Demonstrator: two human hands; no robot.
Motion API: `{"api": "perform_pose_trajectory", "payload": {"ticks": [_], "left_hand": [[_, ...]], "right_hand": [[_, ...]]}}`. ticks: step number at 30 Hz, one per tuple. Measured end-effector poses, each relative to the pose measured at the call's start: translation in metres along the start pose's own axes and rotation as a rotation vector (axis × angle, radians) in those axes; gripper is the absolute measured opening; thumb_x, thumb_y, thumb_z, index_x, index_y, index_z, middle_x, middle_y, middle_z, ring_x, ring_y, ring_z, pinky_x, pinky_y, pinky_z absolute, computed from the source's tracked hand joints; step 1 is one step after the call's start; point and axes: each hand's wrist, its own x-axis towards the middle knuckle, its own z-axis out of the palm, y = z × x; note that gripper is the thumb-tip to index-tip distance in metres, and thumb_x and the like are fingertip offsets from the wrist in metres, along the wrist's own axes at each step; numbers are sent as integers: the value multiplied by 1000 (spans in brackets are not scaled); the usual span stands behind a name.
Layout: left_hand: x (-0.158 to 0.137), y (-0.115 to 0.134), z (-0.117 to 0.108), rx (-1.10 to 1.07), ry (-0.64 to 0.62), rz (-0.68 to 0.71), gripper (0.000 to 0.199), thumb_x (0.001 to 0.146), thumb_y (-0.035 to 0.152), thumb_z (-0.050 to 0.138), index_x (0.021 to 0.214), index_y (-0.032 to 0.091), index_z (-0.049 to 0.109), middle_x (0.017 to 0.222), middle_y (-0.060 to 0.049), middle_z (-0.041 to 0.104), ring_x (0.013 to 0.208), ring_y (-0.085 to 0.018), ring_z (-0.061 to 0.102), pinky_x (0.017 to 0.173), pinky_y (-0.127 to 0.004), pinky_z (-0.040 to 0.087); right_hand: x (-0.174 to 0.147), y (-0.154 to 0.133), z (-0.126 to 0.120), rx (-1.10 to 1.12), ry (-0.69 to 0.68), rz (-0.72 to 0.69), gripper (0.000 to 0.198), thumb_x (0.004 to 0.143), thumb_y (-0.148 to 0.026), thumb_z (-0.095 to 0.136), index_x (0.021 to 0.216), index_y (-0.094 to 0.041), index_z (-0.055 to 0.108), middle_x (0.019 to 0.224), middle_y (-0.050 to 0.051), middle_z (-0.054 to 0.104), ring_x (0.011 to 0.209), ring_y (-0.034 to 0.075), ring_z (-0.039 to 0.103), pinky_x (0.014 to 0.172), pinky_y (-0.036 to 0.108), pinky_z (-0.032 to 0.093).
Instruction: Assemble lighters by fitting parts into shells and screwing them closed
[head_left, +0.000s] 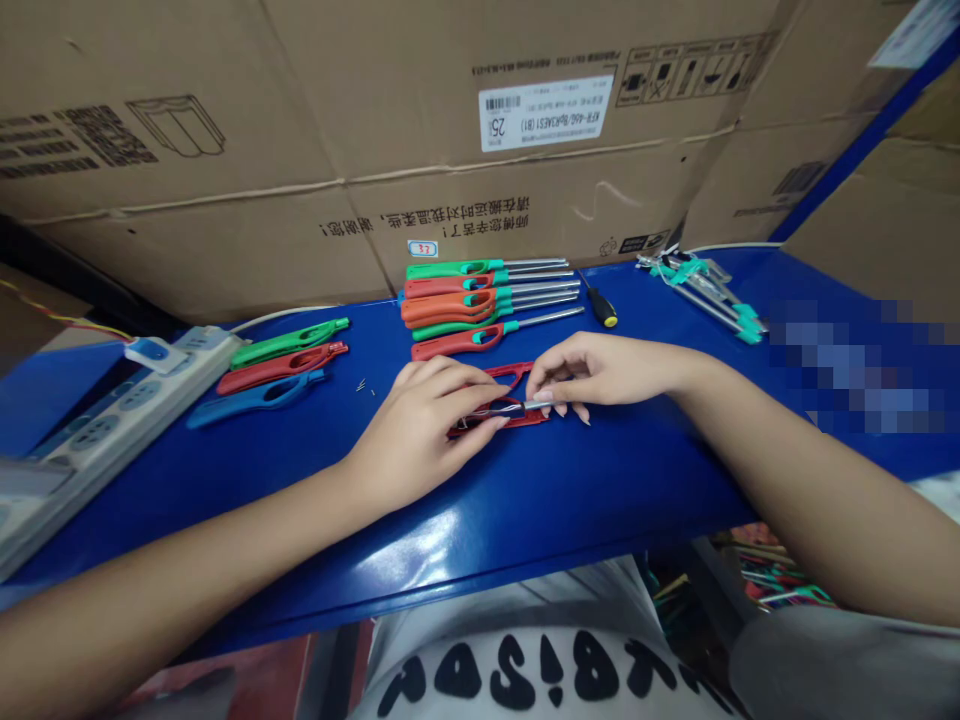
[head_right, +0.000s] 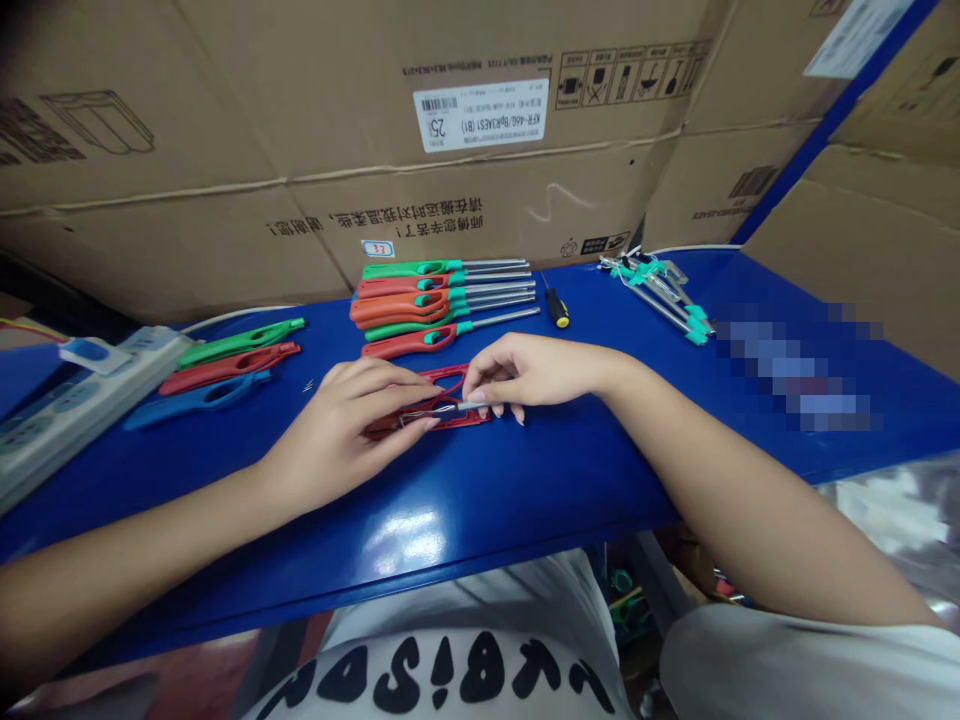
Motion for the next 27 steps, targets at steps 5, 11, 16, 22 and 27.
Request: {"api": "perform_pose_trajectory", "payload": {"ticks": [5, 11, 16, 22, 27], "left_hand": [[15, -1, 10, 41, -10, 90, 19, 97, 33, 66, 108, 22, 76, 102, -4, 77, 96, -22, 64, 86, -38, 42], [21, -3, 15, -6, 18, 83, 17, 99, 30, 63, 100, 22, 77, 96, -4, 79, 90, -21, 67, 83, -37, 42], [22, -2, 11, -20, 47, 110, 14, 97, 28, 65, 97, 21, 78, 95, -3, 80, 90, -20, 69, 85, -37, 42], [25, 1, 6, -27, 45, 118, 17, 98, 32, 65, 95, 22, 78, 93, -3, 81, 88, -19, 70, 84, -37, 43], [28, 0, 3, -151, 20, 115, 11, 94, 28, 71, 94, 22, 80, 90, -2, 80, 84, -18, 71, 82, -35, 48]], "right_hand": [[0, -2, 0, 48, -2, -1, 39, 89, -51, 67, 103, -14, 68, 78, 1, 66, 63, 11, 63, 56, 23, 54], [-5, -4, -2, 94, -13, 13, 37, 79, -44, 80, 98, -15, 67, 82, 0, 69, 62, 10, 64, 58, 25, 57], [-5, -4, -2, 143, -17, -15, 32, 83, -42, 77, 94, -13, 67, 73, 0, 69, 64, 13, 69, 62, 27, 60], [-7, -6, -1, 124, -35, -4, 35, 84, -47, 75, 93, -13, 69, 68, 0, 70, 63, 13, 69, 62, 26, 59], [-8, -9, 0, 113, -10, -10, 33, 83, -45, 76, 92, -14, 68, 61, -3, 67, 54, 11, 65, 56, 25, 57]]}}
